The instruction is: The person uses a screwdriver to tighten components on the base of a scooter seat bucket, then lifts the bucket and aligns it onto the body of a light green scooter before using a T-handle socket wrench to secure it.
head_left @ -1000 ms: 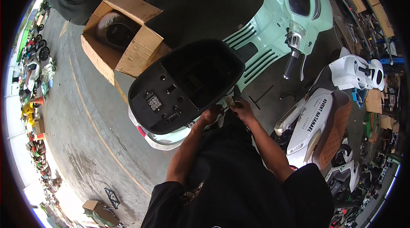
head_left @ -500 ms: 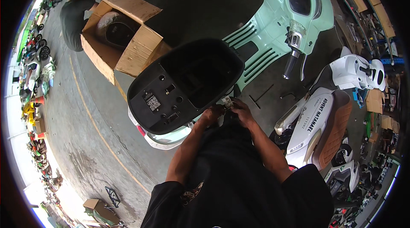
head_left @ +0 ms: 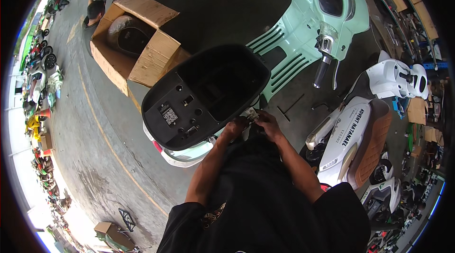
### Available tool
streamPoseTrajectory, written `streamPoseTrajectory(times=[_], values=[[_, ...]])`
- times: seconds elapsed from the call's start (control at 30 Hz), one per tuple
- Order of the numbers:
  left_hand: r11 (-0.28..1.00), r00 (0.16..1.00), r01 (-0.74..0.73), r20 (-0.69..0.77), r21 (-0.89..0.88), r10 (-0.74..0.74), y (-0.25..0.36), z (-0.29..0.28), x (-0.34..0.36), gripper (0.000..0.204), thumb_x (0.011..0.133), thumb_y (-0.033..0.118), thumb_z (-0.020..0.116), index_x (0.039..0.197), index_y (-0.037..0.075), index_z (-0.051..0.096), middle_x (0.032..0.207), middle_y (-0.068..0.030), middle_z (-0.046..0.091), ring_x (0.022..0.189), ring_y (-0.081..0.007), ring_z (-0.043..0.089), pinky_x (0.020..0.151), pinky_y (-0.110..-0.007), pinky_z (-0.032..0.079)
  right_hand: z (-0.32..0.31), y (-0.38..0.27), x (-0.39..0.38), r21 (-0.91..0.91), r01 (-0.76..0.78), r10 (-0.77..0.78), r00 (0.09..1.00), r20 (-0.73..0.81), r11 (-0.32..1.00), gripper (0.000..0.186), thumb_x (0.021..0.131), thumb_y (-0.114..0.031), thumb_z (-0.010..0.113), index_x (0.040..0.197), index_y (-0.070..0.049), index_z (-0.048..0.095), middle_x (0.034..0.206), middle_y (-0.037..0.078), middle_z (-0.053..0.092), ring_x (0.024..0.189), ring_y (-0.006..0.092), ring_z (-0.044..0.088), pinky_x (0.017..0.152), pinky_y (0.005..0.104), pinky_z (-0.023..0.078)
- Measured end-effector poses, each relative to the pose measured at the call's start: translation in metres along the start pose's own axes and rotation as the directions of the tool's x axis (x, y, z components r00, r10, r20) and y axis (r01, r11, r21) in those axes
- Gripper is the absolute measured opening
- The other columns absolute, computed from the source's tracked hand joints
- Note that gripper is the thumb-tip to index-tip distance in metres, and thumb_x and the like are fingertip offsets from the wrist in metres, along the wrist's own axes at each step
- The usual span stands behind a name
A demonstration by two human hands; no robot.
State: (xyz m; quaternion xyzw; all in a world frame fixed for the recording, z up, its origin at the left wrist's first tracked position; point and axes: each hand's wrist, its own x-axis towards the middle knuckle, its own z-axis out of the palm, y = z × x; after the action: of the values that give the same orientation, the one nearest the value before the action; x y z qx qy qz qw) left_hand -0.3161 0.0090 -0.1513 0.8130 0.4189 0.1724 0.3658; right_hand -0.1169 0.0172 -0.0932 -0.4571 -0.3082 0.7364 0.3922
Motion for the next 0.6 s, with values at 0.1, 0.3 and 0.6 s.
streamPoseTrajectory(times=[0.1,0.3,0.6], values=[[0.991,0.99,0.137,0.046,-0.008,-0.136,0.02,-0.005,0.009,0.02,0.084,0.016,0.053,0.095,0.005,0.066,0.1,-0.0168,0.064,0.092,-0.0343,0.06,0.08,-0.039,0.048,-0.005,-0.005,-0.003,-0.269,-0.111,0.076,0.988,-0.138,0.957,0.038,0.084,-0.001,0.058,0.121,0.0,0.055,0.099,0.008,0.065,0.085,0.0128,0.059,0.06,0.0267,0.047],[0.881,0.908,0.265,-0.207,-0.391,-0.365,0.047,-0.023,0.008,0.024,0.094,0.015,0.047,0.104,0.002,0.065,0.106,-0.0178,0.063,0.101,-0.0333,0.059,0.087,-0.04,0.044,-0.015,-0.003,0.008,0.138,-0.342,0.369,0.854,-0.366,0.929,0.037,0.082,-0.001,0.057,0.119,0.0,0.055,0.096,0.008,0.065,0.082,0.0142,0.062,0.05,0.0241,0.038],[0.925,0.846,0.26,-0.397,-0.278,-0.357,0.043,-0.03,-0.048,0.02,0.095,0.012,0.044,0.11,0.002,0.054,0.1,-0.021,0.061,0.091,-0.0393,0.057,0.076,-0.046,0.044,-0.045,0.024,0.004,0.519,-0.421,0.513,0.858,-0.041,0.744,0.036,0.081,-0.001,0.056,0.117,-0.002,0.051,0.098,0.006,0.061,0.082,0.0141,0.062,0.045,0.019,0.034]])
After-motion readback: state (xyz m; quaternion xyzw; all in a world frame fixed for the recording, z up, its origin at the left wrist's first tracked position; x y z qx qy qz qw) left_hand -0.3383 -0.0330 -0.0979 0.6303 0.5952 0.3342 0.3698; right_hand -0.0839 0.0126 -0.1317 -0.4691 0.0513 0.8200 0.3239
